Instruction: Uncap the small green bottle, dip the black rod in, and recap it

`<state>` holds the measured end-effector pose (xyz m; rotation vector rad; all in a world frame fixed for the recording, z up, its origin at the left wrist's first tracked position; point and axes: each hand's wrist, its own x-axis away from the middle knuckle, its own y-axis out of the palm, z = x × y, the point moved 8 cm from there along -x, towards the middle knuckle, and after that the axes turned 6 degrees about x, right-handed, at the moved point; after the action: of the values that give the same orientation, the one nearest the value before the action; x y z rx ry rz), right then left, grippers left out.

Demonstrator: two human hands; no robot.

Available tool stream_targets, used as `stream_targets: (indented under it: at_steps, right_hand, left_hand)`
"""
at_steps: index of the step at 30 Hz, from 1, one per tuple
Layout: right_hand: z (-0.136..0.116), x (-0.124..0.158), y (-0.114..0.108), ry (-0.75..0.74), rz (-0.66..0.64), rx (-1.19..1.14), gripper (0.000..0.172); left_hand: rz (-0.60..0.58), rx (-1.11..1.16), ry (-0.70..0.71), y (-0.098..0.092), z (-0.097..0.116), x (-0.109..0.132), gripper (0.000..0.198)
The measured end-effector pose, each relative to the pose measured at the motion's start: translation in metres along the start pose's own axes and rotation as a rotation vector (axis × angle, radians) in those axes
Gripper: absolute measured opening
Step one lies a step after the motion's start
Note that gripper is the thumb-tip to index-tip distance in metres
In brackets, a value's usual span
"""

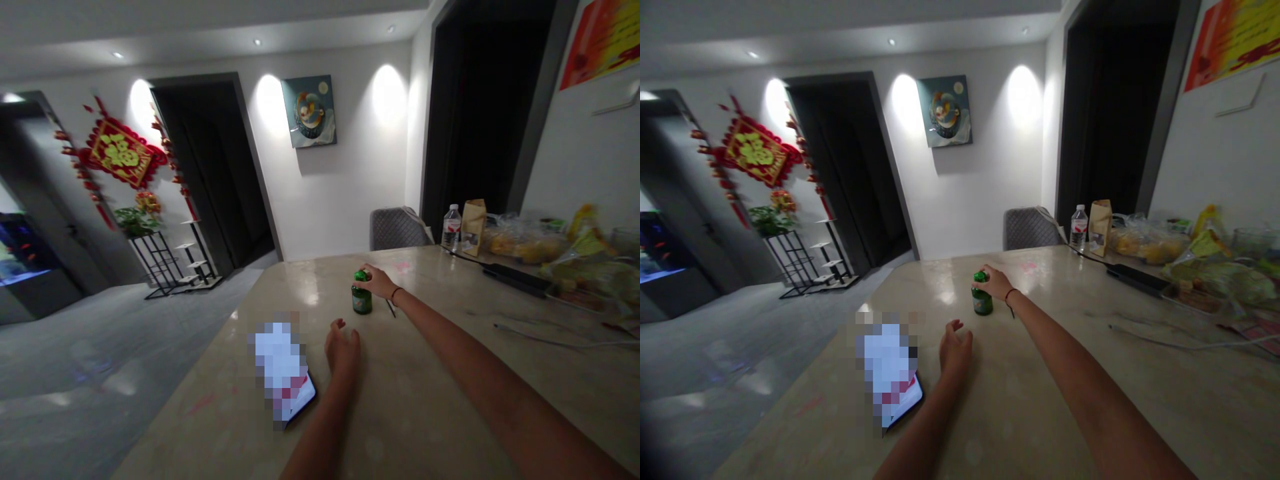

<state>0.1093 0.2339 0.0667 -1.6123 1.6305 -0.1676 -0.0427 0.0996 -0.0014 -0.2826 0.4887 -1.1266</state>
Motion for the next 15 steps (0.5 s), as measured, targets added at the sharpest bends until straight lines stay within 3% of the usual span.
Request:
stream_targets:
  at_steps: [8, 15]
  right_hand:
    - [-0.032, 0.036, -0.017, -0.087, -0.032, 0.100, 0.035]
    - [-0.058, 0.071, -0.020, -0.135, -0.039, 0.095, 0.033]
  left_hand:
    - [0.005, -0.016, 0.104, 0.002, 0.008, 0.001, 0.045]
    - [-0.069, 0.088, 0.235, 0.011, 0.030, 0.011, 0.063]
